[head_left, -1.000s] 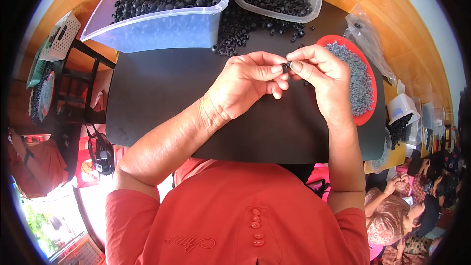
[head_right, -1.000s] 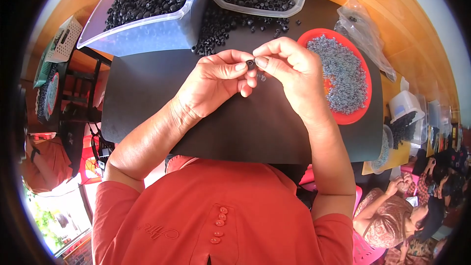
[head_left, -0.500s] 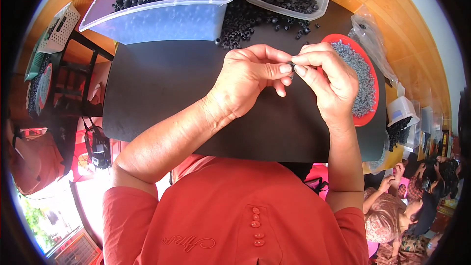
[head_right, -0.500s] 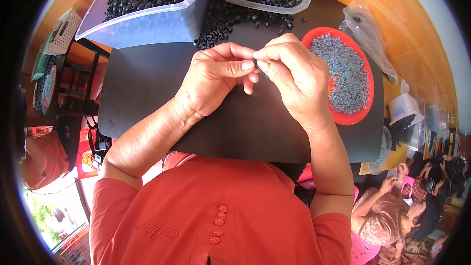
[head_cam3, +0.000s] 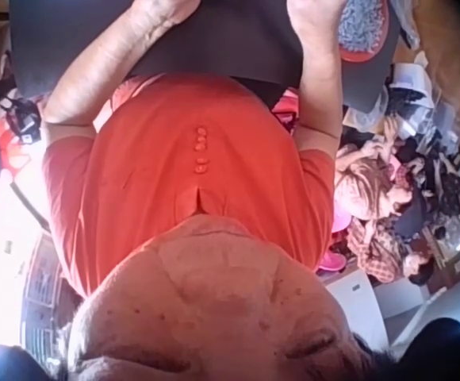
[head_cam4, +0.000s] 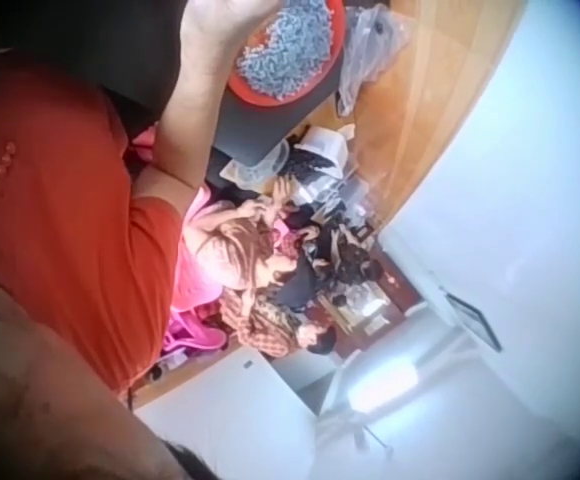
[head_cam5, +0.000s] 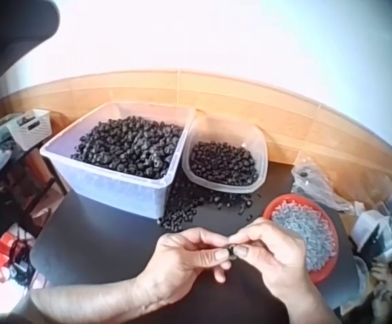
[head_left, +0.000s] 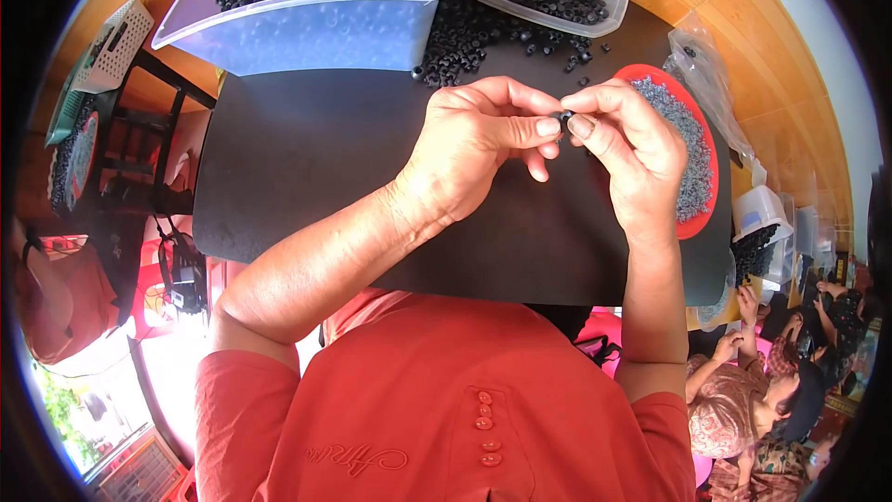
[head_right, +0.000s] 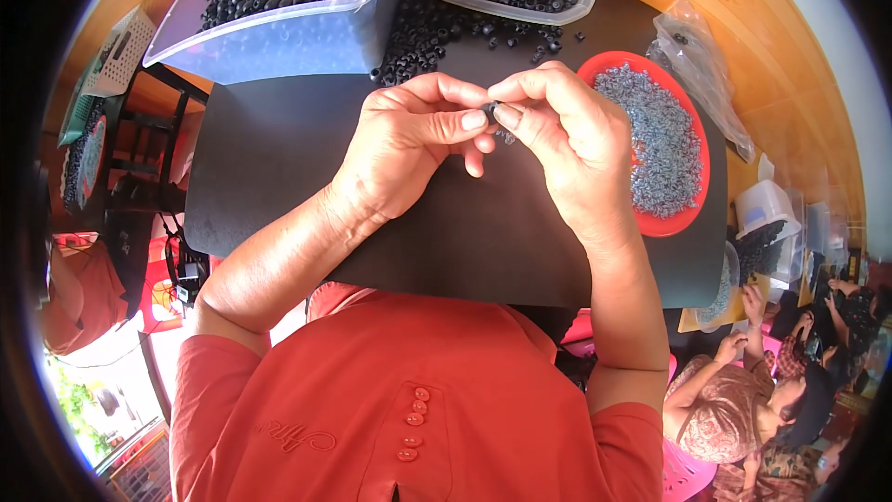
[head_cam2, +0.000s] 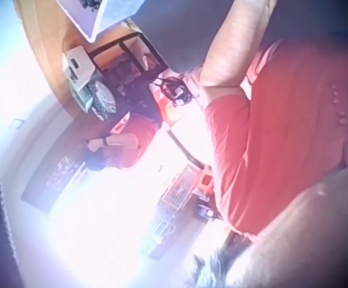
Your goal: Manually inserting metallic pins into black plastic housing components at a production workstation.
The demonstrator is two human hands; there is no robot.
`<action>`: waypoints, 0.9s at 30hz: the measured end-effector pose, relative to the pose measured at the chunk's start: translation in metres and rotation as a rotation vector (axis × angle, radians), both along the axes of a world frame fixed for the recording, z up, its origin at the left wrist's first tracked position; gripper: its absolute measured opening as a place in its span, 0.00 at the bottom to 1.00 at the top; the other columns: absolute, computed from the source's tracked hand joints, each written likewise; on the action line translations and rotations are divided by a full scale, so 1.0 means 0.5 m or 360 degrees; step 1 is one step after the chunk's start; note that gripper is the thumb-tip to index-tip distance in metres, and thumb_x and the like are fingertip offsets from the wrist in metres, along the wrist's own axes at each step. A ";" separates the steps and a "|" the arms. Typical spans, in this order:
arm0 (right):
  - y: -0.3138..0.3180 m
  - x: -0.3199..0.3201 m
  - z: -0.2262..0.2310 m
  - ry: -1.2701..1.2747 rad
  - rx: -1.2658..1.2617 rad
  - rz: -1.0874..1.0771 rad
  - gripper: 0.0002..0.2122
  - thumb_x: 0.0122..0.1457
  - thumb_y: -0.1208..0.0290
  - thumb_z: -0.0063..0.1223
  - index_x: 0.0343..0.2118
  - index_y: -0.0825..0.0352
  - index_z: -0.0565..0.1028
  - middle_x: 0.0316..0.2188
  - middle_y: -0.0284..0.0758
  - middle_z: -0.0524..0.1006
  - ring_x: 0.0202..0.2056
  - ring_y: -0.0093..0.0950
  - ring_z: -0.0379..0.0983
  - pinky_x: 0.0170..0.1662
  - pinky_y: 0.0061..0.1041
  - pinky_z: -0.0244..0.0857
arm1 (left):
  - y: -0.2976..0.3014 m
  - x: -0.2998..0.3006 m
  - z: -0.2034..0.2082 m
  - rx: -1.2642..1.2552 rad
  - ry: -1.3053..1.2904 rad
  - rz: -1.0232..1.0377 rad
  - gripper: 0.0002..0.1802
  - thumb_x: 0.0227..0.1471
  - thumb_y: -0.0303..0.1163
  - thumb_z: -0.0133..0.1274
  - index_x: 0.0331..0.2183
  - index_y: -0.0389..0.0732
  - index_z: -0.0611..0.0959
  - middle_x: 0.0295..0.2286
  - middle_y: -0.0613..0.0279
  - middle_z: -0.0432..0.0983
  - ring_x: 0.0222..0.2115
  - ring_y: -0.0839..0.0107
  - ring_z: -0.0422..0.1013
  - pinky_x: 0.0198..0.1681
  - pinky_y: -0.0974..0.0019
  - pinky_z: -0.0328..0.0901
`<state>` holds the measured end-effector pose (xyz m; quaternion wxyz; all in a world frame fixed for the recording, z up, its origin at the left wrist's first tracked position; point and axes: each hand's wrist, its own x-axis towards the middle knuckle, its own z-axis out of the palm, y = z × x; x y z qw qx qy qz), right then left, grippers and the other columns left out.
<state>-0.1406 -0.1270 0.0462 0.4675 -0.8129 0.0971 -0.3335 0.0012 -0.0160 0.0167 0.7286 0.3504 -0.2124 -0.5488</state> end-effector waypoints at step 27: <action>0.014 0.002 0.006 0.0058 -0.0594 -0.0189 0.04 0.58 0.82 0.55 0.35 0.73 0.75 0.29 0.34 0.74 0.28 0.21 0.70 0.32 0.18 0.65 | 0.001 0.002 0.003 0.0093 -0.0047 -0.0018 0.05 0.53 0.20 0.56 0.34 0.29 0.81 0.30 0.53 0.79 0.28 0.67 0.76 0.28 0.64 0.73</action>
